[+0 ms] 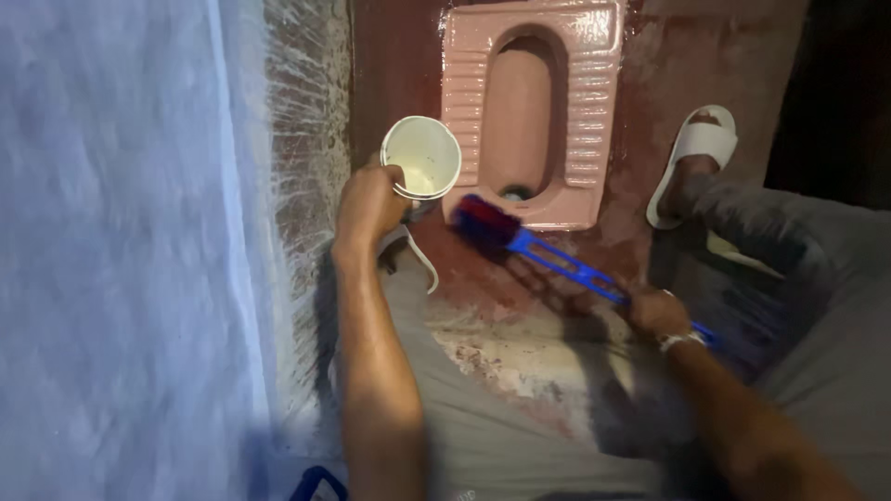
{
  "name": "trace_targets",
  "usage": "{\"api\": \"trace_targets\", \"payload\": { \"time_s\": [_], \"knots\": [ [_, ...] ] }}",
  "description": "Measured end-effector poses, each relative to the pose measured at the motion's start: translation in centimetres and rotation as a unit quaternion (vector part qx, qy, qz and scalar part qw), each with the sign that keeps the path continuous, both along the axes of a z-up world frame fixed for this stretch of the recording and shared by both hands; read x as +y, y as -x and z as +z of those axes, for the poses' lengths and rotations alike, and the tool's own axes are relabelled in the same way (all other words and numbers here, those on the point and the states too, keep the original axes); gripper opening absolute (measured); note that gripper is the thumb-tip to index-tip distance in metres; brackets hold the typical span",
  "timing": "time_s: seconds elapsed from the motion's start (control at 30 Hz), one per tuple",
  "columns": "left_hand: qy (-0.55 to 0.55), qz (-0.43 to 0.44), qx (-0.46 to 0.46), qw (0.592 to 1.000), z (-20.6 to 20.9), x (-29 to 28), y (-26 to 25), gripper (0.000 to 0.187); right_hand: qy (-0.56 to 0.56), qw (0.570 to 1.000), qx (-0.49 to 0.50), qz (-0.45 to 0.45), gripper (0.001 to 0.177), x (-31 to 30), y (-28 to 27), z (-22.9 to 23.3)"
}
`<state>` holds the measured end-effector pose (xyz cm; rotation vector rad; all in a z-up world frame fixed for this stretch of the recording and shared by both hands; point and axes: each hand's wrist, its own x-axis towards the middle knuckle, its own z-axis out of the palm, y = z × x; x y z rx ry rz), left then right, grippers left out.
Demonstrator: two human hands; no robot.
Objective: The person scrubs a pink squat toilet using a blue-handled brush and a white cup containing liquid. They repeatedly dip the brush into the cup and scrub the interior and rim of the toilet fixture.
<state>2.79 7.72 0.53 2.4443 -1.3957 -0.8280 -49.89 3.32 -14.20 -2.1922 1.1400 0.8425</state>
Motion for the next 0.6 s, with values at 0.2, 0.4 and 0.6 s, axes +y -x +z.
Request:
{"api": "trace_targets", "payload": {
  "time_s": [0.2, 0.4, 0.6],
  "knots": [
    [0.001, -0.008, 0.004, 1.000, -0.8, 0.1, 0.1, 0.028, -0.069, 0.991, 0.108, -0.042, 0.065, -0.4, 2.4, -0.2],
    [0.007, 0.001, 0.008, 1.000, -0.3, 0.0, 0.1, 0.030, -0.041, 0.998, 0.056, -0.006, 0.041, 2.6, -2.4, -6.1],
    [0.004, -0.004, -0.005, 1.000, -0.2, -0.1, 0.0, 0.024, -0.062, 0.991, 0.046, -0.111, 0.070, 6.3, -0.7, -4.7]
  ]
}}
